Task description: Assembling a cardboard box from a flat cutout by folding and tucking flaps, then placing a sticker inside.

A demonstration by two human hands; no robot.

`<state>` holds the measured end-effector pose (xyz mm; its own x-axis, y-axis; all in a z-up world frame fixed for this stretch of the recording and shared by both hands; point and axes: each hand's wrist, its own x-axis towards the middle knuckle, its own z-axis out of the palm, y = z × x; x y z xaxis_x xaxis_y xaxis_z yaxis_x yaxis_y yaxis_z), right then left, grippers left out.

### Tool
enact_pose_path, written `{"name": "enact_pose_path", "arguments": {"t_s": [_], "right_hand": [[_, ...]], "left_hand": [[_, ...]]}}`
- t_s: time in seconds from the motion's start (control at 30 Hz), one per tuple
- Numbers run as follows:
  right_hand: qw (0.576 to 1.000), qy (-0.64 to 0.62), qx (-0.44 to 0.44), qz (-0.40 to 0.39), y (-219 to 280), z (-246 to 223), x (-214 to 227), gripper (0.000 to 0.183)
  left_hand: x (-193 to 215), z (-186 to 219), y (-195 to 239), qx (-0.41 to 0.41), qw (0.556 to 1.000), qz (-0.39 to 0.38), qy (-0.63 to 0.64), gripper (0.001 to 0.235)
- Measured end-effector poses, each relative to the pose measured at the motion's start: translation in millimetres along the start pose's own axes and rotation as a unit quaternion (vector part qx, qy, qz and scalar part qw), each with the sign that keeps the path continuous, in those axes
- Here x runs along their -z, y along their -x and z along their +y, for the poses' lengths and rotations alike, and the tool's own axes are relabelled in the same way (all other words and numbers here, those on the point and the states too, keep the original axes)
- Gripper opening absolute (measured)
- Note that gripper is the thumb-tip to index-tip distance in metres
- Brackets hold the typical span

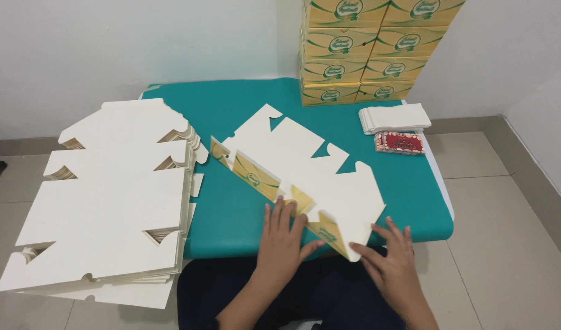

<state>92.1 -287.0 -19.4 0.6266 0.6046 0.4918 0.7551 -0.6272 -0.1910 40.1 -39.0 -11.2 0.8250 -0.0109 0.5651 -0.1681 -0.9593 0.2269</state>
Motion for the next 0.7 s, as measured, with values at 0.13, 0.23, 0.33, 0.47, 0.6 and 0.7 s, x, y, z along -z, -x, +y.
{"name": "enact_pose_path", "arguments": {"t_s": [0.13,0.23,0.33,0.47,0.6,0.7], "right_hand": [[0.997,-0.054,0.054,0.003,-25,-46,-18,0.031],[0.982,-0.147,0.106,0.053,-44,-81,-31,0.011],[0.977,-0.164,0.12,0.064,-56,-111,-37,0.015],[0.97,-0.184,0.151,0.042,-63,-122,-49,0.006],[0.961,-0.223,0.165,0.009,-75,-120,-41,0.006],[0.965,-0.224,0.134,0.016,-78,-122,-44,0.007]], "left_hand": [[16,-1,22,0.082,0.996,0.036,0.008,0.065],[28,-4,37,0.064,0.988,0.089,0.106,0.024],[35,-14,59,0.057,0.978,0.072,0.187,0.02],[27,-38,85,0.072,0.971,0.095,0.206,0.027],[16,-41,87,0.08,0.962,0.147,0.218,0.013],[5,-38,88,0.092,0.962,0.167,0.194,0.011]]}}
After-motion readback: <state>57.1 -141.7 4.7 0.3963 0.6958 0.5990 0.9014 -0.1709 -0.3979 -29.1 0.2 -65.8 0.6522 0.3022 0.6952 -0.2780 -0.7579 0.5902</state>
